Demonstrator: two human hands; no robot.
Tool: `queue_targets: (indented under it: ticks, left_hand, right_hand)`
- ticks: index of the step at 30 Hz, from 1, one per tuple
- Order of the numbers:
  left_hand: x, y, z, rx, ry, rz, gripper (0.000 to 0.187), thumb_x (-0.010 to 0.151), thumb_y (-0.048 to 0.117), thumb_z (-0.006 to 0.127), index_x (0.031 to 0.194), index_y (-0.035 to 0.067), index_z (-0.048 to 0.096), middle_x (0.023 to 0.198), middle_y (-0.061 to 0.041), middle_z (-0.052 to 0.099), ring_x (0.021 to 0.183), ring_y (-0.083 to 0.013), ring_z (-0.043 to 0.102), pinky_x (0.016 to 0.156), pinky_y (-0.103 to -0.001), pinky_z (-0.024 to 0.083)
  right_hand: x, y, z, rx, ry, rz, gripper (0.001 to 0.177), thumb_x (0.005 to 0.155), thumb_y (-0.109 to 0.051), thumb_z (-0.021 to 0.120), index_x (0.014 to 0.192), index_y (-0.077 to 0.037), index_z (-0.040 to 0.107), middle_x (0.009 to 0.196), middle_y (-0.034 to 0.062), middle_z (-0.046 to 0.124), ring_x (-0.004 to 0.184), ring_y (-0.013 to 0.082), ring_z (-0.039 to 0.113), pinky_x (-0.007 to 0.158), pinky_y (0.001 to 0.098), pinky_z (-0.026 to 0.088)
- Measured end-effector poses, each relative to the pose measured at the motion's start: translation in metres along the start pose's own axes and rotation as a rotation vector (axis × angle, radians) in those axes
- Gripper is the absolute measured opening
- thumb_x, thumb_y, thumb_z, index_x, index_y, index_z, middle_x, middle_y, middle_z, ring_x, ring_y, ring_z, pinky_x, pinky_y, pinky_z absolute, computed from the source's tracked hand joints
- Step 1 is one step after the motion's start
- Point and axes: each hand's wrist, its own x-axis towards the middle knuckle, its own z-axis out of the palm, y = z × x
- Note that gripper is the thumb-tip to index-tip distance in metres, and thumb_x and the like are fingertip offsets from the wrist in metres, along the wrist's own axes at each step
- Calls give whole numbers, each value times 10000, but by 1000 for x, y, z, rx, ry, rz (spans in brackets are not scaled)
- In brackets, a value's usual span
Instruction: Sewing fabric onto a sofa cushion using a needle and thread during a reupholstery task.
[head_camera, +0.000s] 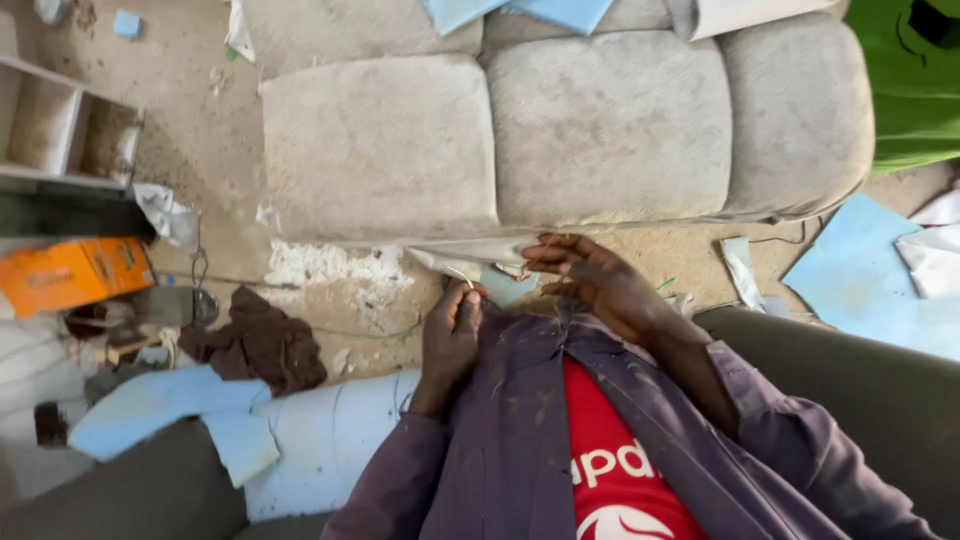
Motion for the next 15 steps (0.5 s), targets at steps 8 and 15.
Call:
queue_targets:
  ticks: [8,15]
  left_hand:
    - [-32,-88,-42,349,265,-402,304,1292,360,557,1293,216,825,1230,-230,938,1245,-596,873,1081,-728,664]
    - [-15,38,-15,116,241,69,341,1312,249,597,1447,132,888,887,-211,868,950,-517,884,935,-653,673]
  right_hand:
    - [-17,14,-14,-169,110,-22,401,1343,-261,651,1632,-9,768,979,138,845,1075,269,958,911,321,701]
    - [-25,14,-43,-372,118,-121,325,1334,-188,674,1440,55,863,655,103,650,930,320,935,951,408,731]
